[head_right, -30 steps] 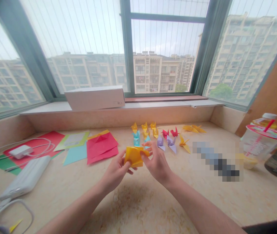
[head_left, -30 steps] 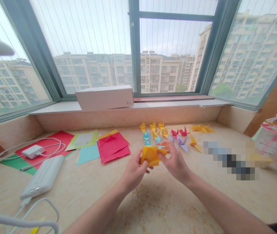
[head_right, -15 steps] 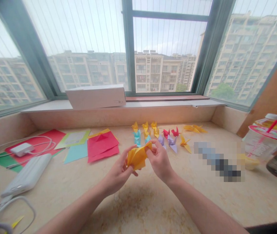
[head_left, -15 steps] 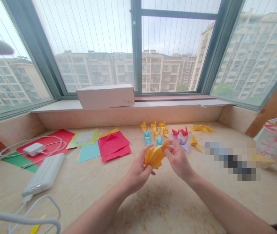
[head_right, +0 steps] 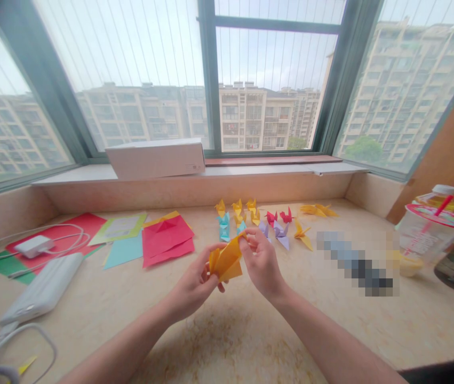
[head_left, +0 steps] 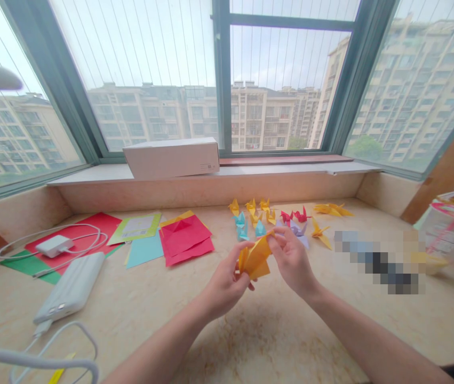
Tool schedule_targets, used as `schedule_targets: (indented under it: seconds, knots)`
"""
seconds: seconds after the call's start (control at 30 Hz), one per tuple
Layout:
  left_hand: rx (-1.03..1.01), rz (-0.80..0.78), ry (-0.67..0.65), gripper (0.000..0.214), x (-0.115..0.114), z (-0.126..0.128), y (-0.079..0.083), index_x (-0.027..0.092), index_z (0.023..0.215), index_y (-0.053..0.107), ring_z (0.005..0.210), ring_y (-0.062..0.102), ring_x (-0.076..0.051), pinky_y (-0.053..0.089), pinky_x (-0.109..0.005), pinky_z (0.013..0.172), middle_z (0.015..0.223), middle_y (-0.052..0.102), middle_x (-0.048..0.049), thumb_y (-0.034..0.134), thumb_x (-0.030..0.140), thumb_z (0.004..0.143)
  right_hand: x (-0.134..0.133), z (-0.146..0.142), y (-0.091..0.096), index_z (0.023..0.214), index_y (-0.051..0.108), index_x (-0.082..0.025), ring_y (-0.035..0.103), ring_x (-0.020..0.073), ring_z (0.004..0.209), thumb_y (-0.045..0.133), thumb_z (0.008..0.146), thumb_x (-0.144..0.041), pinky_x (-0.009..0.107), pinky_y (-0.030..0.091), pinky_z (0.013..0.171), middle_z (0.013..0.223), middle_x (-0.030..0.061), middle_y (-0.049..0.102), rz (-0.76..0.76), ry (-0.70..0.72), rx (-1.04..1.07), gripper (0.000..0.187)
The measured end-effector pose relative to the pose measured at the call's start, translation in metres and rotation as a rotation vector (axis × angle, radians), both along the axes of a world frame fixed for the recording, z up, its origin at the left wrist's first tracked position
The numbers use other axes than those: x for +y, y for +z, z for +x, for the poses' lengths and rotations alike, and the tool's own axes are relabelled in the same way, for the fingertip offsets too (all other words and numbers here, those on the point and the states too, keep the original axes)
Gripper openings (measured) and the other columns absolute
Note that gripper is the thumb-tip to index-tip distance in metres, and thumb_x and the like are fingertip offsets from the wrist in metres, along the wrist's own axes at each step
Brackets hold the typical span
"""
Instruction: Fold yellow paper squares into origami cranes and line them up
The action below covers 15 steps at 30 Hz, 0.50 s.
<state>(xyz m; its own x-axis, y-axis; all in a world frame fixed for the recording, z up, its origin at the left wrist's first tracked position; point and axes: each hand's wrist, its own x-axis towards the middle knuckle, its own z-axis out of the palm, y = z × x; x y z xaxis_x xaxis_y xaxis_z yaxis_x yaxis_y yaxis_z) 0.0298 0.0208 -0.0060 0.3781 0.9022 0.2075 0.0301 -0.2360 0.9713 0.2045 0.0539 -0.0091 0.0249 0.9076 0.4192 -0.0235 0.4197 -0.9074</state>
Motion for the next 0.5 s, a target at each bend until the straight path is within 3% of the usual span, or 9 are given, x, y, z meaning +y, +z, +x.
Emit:
schedule_targets:
  seconds: [0.13,0.33,0.5]
  knots:
    - [0.036,0.012,-0.010,0.062,0.000,0.000,0.001,0.024,0.132,0.043,0.072,0.062,-0.014,0.057,-0.028,0.061,0.109,0.061,-0.0082,0.048,0.003,0.074,-0.002,0.000,0.003,0.097,0.051,-0.024,0.070,0.0200,0.069,0.058,0.089,-0.043,0.030,0.054,0.059,0.080,0.0031,0.073,0.008,0.008,0.022,0.022]
    - [0.030,0.004,-0.018,0.065,-0.001,0.000,0.003,0.024,0.131,0.046,0.070,0.061,-0.012,0.055,-0.024,0.058,0.104,0.062,-0.0062,0.047,0.001,0.070,-0.008,0.000,0.011,0.094,0.053,-0.023,0.063,0.0157,0.053,0.058,0.088,-0.042,0.026,0.049,0.051,0.066,-0.0013,0.069,0.012,-0.071,0.017,0.020]
    - [0.040,0.011,-0.012,0.067,-0.004,0.000,0.004,0.026,0.134,0.046,0.067,0.060,-0.011,0.054,-0.024,0.058,0.105,0.062,-0.0058,0.046,0.001,0.072,-0.007,0.000,0.012,0.091,0.058,-0.022,0.063,0.0171,0.056,0.061,0.087,-0.045,0.028,0.050,0.053,0.062,-0.0011,0.067,-0.002,-0.117,0.024,0.023]
